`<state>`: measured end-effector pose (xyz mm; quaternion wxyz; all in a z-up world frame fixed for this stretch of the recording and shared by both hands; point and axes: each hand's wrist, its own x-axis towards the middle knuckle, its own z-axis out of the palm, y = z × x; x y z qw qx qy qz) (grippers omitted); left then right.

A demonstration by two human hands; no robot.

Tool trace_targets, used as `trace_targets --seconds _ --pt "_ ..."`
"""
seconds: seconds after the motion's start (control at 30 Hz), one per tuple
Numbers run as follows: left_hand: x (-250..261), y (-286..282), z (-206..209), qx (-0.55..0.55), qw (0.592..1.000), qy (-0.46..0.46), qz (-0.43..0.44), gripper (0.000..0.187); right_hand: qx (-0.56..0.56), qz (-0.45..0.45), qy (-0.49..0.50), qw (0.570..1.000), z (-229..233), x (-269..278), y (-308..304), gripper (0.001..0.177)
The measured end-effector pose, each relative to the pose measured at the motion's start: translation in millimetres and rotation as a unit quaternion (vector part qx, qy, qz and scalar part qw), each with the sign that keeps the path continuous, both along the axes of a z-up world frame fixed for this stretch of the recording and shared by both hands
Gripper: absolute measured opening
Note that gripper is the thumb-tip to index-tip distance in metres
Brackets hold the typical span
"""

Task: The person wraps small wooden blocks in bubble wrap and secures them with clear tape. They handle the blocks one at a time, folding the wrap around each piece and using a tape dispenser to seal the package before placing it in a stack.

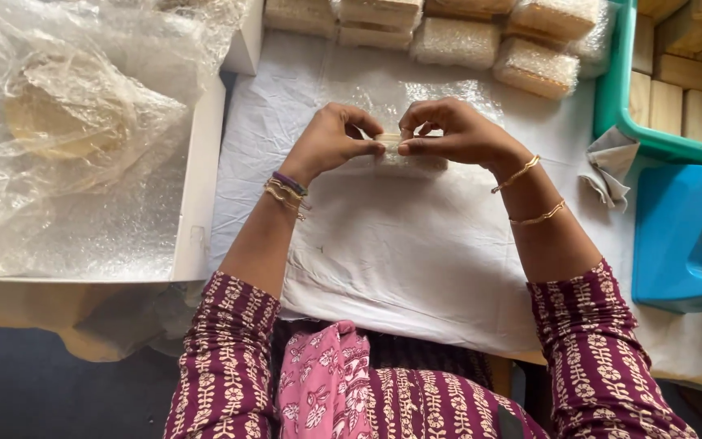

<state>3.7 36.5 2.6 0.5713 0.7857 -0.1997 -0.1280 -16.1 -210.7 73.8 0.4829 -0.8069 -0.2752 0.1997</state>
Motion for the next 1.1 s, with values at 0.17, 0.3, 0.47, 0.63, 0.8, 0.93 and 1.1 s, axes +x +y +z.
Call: trace_targets --seconds 0.17,0.3,0.47,0.63,0.8,0.93,1.1 --pt "2.9 -2.6 -9.5 -0.006 1.000 -0.001 0.004 0.029 0.039 0.048 0.060 0.996 0.0 8.8 4.6 0.022" --pt "0.7 -2.4 -6.0 -0.006 1.000 -0.017 0.004 0.029 -0.066 0.045 -0.074 0.994 -2.1 15.9 5.9 0.027" --pt "-2.9 -2.2 5.8 0.014 1.000 -0.017 0.006 0.028 -0.127 -0.022 -0.073 0.989 -14.1 23.5 8.5 0.030" --pt "-3.7 -2.0 14.0 0.044 0.999 -0.019 0.004 0.025 -0.138 -0.111 0.062 0.982 -11.9 21.7 10.5 0.029" --pt "1.3 -2.4 -3.2 -0.032 0.999 -0.003 -0.022 0.024 -0.052 -0.205 0.007 0.977 -14.7 4.6 15.4 0.039" --pt "3.4 -3.2 -4.1 -0.028 0.999 -0.029 -0.022 0.025 -0.092 -0.292 -0.286 0.908 -36.5 -11.0 6.3 0.013" --pt "-4.8 -1.9 7.1 0.007 1.000 -0.013 -0.001 0.023 -0.200 -0.079 -0.432 0.876 -13.8 -61.0 20.9 0.031"
